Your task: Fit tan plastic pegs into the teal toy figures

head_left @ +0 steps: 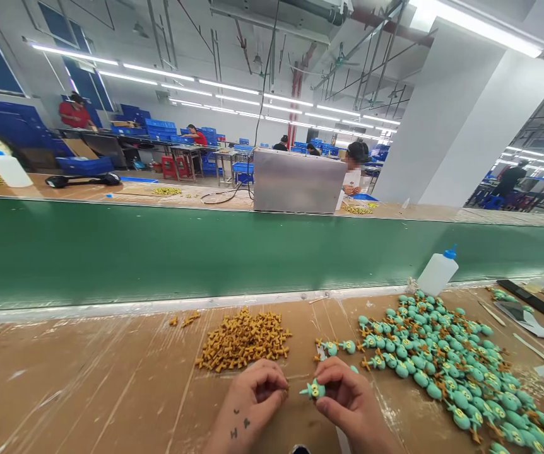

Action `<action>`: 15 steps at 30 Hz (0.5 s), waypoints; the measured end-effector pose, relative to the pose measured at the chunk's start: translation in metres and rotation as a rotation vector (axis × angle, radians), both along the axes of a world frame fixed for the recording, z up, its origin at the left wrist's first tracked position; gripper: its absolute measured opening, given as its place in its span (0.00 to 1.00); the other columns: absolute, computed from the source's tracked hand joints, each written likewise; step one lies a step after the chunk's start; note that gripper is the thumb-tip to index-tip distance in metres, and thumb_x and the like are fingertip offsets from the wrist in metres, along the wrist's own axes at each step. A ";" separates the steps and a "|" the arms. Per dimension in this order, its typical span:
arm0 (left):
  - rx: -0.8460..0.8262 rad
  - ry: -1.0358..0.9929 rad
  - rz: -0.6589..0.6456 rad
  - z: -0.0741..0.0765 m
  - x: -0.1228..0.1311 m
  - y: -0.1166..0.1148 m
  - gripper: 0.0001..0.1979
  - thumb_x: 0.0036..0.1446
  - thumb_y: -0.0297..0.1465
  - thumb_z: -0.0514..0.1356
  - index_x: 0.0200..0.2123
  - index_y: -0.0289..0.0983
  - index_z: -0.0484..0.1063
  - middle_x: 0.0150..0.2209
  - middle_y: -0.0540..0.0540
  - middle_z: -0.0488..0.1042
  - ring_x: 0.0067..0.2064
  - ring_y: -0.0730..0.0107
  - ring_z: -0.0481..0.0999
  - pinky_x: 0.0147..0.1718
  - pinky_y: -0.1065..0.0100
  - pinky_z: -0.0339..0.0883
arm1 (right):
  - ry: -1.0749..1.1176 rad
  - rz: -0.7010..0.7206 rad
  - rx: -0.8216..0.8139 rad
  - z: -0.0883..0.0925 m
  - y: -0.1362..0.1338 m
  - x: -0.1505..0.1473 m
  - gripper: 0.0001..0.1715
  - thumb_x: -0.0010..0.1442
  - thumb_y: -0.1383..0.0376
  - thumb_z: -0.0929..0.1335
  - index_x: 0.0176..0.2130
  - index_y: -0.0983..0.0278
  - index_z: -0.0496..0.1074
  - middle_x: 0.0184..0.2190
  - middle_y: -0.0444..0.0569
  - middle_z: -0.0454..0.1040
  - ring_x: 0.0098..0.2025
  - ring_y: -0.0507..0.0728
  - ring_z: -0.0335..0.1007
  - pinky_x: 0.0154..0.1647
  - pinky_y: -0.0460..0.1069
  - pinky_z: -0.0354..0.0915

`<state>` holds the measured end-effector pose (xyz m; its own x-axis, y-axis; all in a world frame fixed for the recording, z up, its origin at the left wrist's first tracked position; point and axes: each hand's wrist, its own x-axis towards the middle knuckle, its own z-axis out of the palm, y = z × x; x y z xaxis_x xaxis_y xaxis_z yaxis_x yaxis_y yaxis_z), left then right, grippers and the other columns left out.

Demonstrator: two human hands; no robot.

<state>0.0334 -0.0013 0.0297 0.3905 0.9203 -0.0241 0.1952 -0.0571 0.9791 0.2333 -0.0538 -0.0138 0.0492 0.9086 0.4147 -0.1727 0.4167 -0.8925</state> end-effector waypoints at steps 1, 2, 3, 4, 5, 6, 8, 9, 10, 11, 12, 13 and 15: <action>-0.039 -0.051 -0.007 -0.002 0.002 -0.001 0.06 0.45 0.33 0.62 0.23 0.38 0.77 0.33 0.44 0.76 0.37 0.61 0.75 0.36 0.66 0.67 | -0.004 -0.019 0.006 -0.001 0.001 0.000 0.16 0.62 0.50 0.79 0.41 0.56 0.81 0.38 0.49 0.73 0.39 0.59 0.68 0.36 0.47 0.66; -0.078 -0.093 -0.011 -0.006 0.003 -0.001 0.05 0.43 0.33 0.63 0.23 0.37 0.77 0.33 0.44 0.77 0.37 0.62 0.76 0.37 0.67 0.68 | -0.013 -0.028 0.012 -0.002 0.001 -0.001 0.16 0.62 0.49 0.79 0.41 0.57 0.81 0.38 0.49 0.73 0.39 0.60 0.69 0.36 0.47 0.66; -0.116 -0.127 -0.010 -0.010 0.004 -0.001 0.05 0.43 0.33 0.64 0.23 0.37 0.77 0.33 0.45 0.77 0.37 0.63 0.76 0.37 0.67 0.68 | -0.028 -0.028 0.016 -0.003 0.001 0.000 0.16 0.62 0.49 0.79 0.41 0.57 0.80 0.38 0.49 0.73 0.38 0.59 0.69 0.36 0.47 0.66; -0.153 -0.148 -0.003 -0.014 0.005 -0.002 0.05 0.43 0.33 0.65 0.24 0.37 0.78 0.32 0.46 0.78 0.36 0.64 0.76 0.37 0.67 0.68 | -0.048 -0.020 0.018 -0.003 0.001 0.000 0.16 0.63 0.49 0.79 0.41 0.57 0.80 0.38 0.49 0.73 0.38 0.59 0.69 0.36 0.47 0.66; -0.187 -0.160 0.006 -0.019 0.005 -0.002 0.05 0.43 0.33 0.65 0.25 0.37 0.78 0.30 0.47 0.78 0.35 0.65 0.75 0.36 0.68 0.67 | -0.072 -0.005 0.017 -0.003 0.000 0.001 0.16 0.63 0.49 0.78 0.41 0.57 0.80 0.38 0.49 0.73 0.38 0.59 0.69 0.36 0.48 0.67; -0.219 -0.170 0.018 -0.024 0.005 -0.002 0.06 0.43 0.33 0.66 0.27 0.37 0.78 0.30 0.48 0.78 0.34 0.65 0.75 0.36 0.68 0.67 | -0.091 0.006 0.012 -0.003 0.000 0.001 0.16 0.63 0.49 0.78 0.41 0.57 0.80 0.38 0.50 0.73 0.38 0.59 0.69 0.36 0.48 0.67; -0.269 -0.193 0.040 -0.032 0.006 -0.003 0.08 0.43 0.34 0.68 0.29 0.37 0.78 0.28 0.50 0.78 0.33 0.66 0.76 0.35 0.69 0.66 | -0.092 -0.019 0.014 -0.003 0.000 0.002 0.17 0.63 0.49 0.78 0.41 0.58 0.80 0.38 0.50 0.73 0.39 0.60 0.70 0.36 0.48 0.67; -0.284 -0.204 0.040 -0.034 0.006 -0.003 0.09 0.42 0.34 0.69 0.29 0.37 0.78 0.28 0.50 0.78 0.32 0.67 0.75 0.34 0.69 0.66 | -0.084 -0.033 0.012 -0.003 0.000 0.002 0.18 0.63 0.48 0.78 0.41 0.58 0.80 0.38 0.50 0.73 0.39 0.60 0.70 0.36 0.48 0.68; -0.291 -0.220 0.040 -0.036 0.007 -0.004 0.10 0.42 0.34 0.70 0.29 0.37 0.78 0.27 0.50 0.78 0.32 0.67 0.75 0.33 0.70 0.66 | -0.079 -0.035 0.009 -0.003 0.001 0.002 0.18 0.63 0.48 0.78 0.40 0.59 0.80 0.38 0.50 0.73 0.39 0.60 0.70 0.37 0.49 0.68; -0.293 -0.240 0.038 -0.037 0.007 -0.004 0.10 0.42 0.34 0.70 0.28 0.37 0.77 0.27 0.50 0.78 0.32 0.68 0.75 0.33 0.70 0.66 | -0.077 -0.029 0.007 -0.003 0.001 0.002 0.18 0.63 0.48 0.79 0.40 0.58 0.80 0.38 0.50 0.73 0.39 0.61 0.70 0.37 0.48 0.68; -0.292 -0.257 0.034 -0.037 0.008 -0.004 0.11 0.41 0.34 0.71 0.28 0.36 0.77 0.27 0.51 0.78 0.32 0.68 0.75 0.33 0.70 0.66 | -0.084 -0.015 0.006 -0.002 0.001 0.002 0.18 0.63 0.48 0.79 0.40 0.58 0.80 0.38 0.50 0.73 0.40 0.60 0.70 0.37 0.48 0.67; -0.290 -0.272 0.032 -0.038 0.009 -0.005 0.11 0.41 0.34 0.71 0.28 0.36 0.77 0.27 0.51 0.78 0.31 0.69 0.75 0.33 0.70 0.65 | -0.096 0.001 0.009 -0.002 0.001 0.002 0.17 0.63 0.48 0.79 0.40 0.58 0.80 0.38 0.50 0.74 0.40 0.60 0.70 0.38 0.48 0.67; -0.292 -0.289 0.037 -0.040 0.009 -0.004 0.11 0.40 0.33 0.72 0.27 0.36 0.76 0.27 0.51 0.77 0.31 0.70 0.74 0.32 0.71 0.65 | -0.114 0.018 0.017 -0.002 0.001 0.002 0.16 0.63 0.48 0.79 0.41 0.56 0.81 0.38 0.49 0.74 0.39 0.59 0.70 0.37 0.47 0.67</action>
